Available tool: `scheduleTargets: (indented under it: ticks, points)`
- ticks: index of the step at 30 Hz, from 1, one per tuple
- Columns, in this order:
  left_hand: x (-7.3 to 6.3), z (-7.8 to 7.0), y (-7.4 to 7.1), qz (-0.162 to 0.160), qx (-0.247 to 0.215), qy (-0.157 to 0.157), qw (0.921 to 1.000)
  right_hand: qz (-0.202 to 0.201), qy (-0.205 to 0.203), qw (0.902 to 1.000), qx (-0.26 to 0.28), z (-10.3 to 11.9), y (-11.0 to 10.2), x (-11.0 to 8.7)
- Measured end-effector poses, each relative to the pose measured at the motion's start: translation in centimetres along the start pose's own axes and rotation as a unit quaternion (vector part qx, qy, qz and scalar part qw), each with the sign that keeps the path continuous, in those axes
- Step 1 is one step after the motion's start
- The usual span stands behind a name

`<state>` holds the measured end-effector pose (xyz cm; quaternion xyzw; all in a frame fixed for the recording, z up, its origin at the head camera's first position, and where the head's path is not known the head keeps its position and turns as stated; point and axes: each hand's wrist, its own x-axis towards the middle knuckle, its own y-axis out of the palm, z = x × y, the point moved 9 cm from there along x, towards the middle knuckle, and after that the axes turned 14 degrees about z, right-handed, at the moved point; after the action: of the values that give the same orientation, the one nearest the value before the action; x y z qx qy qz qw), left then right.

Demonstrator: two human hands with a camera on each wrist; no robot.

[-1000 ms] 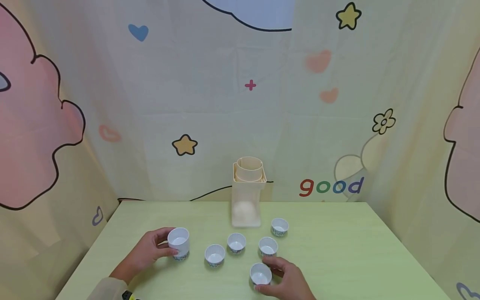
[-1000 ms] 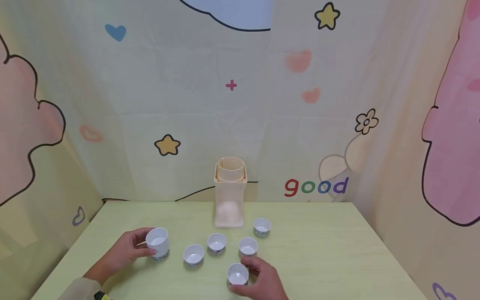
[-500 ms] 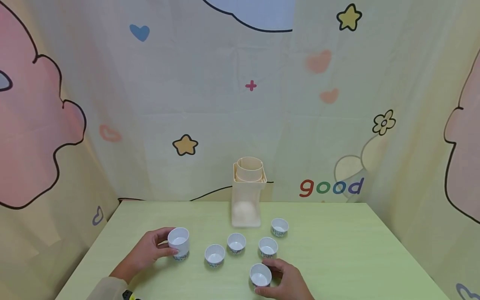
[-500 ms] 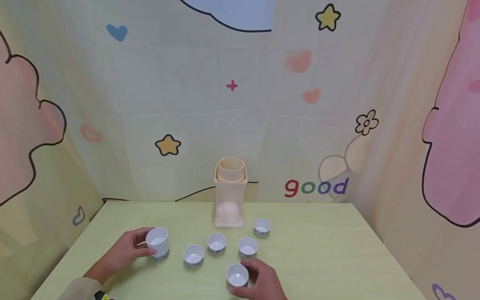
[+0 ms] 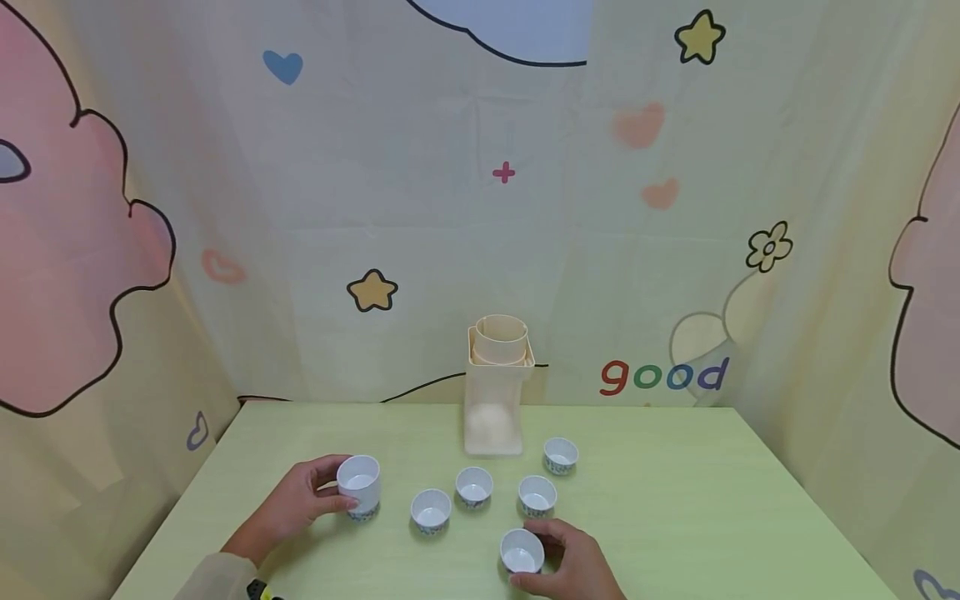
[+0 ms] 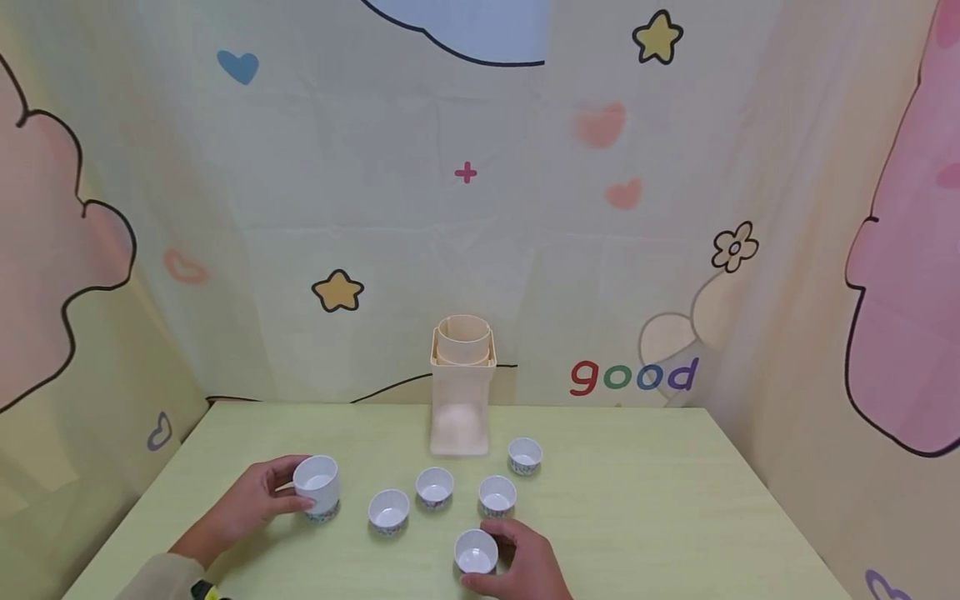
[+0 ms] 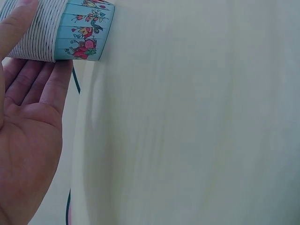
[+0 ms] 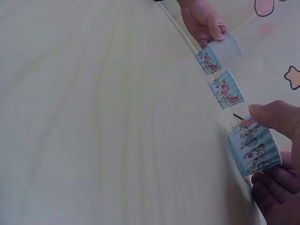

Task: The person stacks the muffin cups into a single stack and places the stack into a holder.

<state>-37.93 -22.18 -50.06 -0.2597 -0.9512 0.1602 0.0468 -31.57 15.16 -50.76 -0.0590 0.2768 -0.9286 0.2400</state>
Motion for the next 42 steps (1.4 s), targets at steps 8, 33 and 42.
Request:
scheduleTargets:
  ticks: [8,33,42]
  points:
    - [0.0,-0.2,-0.1,0.000,0.007,0.004,1.0000,0.004,-0.006,1.0000,-0.004,0.3,0.1,0.1]
    - [-0.1,-0.1,-0.1,-0.004,0.007,0.006,1.0000,0.011,-0.036,0.9928,0.113,2.7,0.7,1.1]
    - [0.0,0.2,-0.2,-0.008,0.001,0.003,1.0000,-0.004,-0.035,0.9917,0.124,3.6,0.7,2.0]
